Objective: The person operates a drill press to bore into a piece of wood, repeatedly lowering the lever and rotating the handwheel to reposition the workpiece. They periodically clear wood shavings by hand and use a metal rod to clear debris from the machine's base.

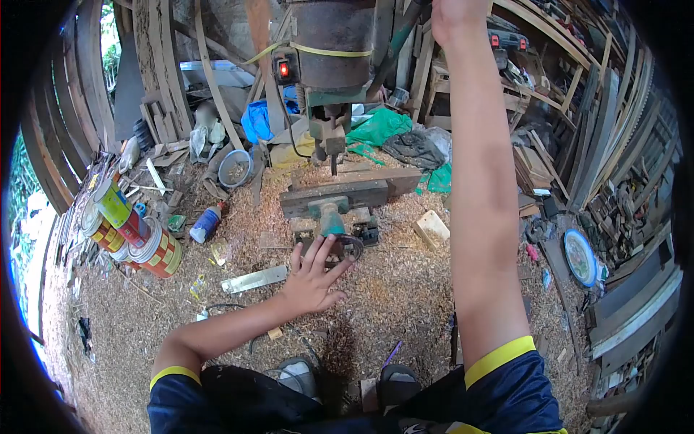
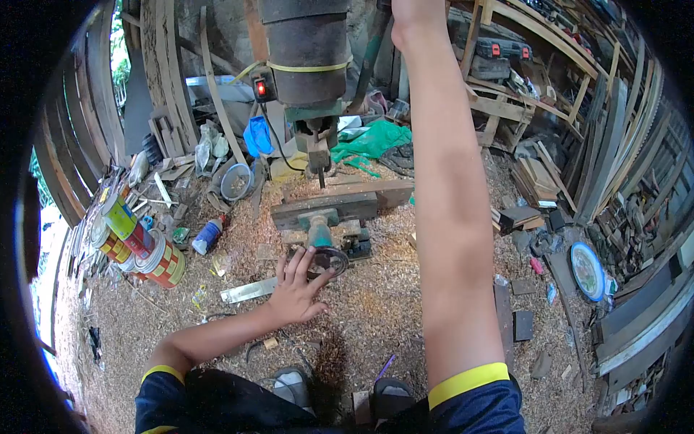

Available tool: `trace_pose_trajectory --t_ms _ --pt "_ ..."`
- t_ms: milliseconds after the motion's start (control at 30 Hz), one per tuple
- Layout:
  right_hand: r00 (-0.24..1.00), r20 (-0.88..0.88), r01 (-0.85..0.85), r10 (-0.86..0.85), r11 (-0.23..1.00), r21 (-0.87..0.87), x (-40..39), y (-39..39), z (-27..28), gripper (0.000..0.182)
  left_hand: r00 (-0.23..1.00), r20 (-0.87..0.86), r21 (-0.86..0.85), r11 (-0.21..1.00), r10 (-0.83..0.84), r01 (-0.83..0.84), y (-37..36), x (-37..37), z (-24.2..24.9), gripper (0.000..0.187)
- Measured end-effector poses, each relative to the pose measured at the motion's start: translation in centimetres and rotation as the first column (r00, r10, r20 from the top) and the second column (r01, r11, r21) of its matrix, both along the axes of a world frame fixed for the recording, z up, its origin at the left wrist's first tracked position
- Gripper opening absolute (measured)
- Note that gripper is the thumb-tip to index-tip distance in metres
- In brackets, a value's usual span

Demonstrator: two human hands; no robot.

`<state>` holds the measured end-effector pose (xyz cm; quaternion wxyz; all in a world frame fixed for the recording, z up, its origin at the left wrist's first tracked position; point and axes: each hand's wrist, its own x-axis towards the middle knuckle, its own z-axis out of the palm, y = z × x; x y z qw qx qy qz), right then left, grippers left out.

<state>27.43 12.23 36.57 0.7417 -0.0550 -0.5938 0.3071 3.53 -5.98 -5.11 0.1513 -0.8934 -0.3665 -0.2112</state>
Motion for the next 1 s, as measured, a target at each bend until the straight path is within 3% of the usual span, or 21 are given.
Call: trace_pose_trajectory --t_ms 33,267,333,367,433,567,633,667,700,733,800,900,1000 --pt "1.0 0.0 -0.009 0.009 1.0 0.007 0.1 0.1 0.1 0.04 0.995 0.095 -0.027 1.0 0.01 -0.008 0.0 0.4 0.6 0.07" --pt "0.998 0.013 -0.067 0.067 0.998 0.006 1.3 1.5 3.1 0.027 0.982 0.166 0.076 0.994 -0.086 0.074 1.9 1.9 3.8 0.073" --pt "0.963 0.122 -0.246 0.239 0.968 0.049 1.6 1.4 4.8 0.019 0.963 0.261 0.084 0.995 -0.065 0.044 3.8 2.0 4.7 0.073" --pt "0.96 0.109 -0.255 0.258 0.966 -0.046 1.8 1.4 5.1 0.019 0.963 0.257 0.106 0.993 -0.083 0.057 4.7 2.1 5.1 0.073" --pt "0.855 0.264 -0.423 0.447 0.894 -0.145 2.5 0.7 5.0 0.025 0.972 0.232 0.045 0.998 0.036 -0.048 6.1 2.1 5.4 0.072" --pt "0.829 0.272 -0.449 0.488 0.872 -0.196 3.1 1.1 5.0 0.029 0.916 0.4 -0.044 0.999 0.034 -0.018 7.1 2.4 4.6 0.061" --pt "0.768 0.337 -0.473 0.545 0.837 -0.274 2.8 1.1 5.4 0.037 0.907 0.421 0.003 1.0 0.01 -0.012 7.2 2.6 5.0 0.054" --pt "0.859 0.289 -0.335 0.423 0.891 -0.306 2.3 1.3 5.2 0.045 0.896 0.444 -0.056 0.998 -0.005 0.033 7.3 2.3 4.8 0.052" --pt "0.858 0.289 -0.338 0.425 0.89 -0.306 1.9 0.5 5.3 0.045 0.883 0.468 -0.116 0.99 -0.016 0.079 7.4 2.2 4.5 0.05" --pt "0.9 0.261 -0.271 0.349 0.917 -0.292 1.6 0.0 5.2 0.046 0.859 0.509 -0.053 0.994 -0.058 0.099 7.5 2.6 4.9 0.038" --pt "0.953 0.204 -0.163 0.225 0.946 -0.281 1.1 -0.3 4.9 0.046 0.883 0.469 -0.109 0.992 0.0 0.058 7.2 2.7 5.0 0.032" --pt "0.981 0.149 -0.095 0.124 0.977 -0.193 0.6 -0.4 4.1 0.046 0.898 0.429 -0.134 0.99 0.094 -0.04 6.7 3.4 5.1 0.019" --pt "0.99 0.101 -0.082 0.094 0.989 -0.12 0.7 -2.7 2.1 0.046 0.885 0.464 -0.087 0.996 0.029 0.012 7.3 3.2 4.7 0.016"
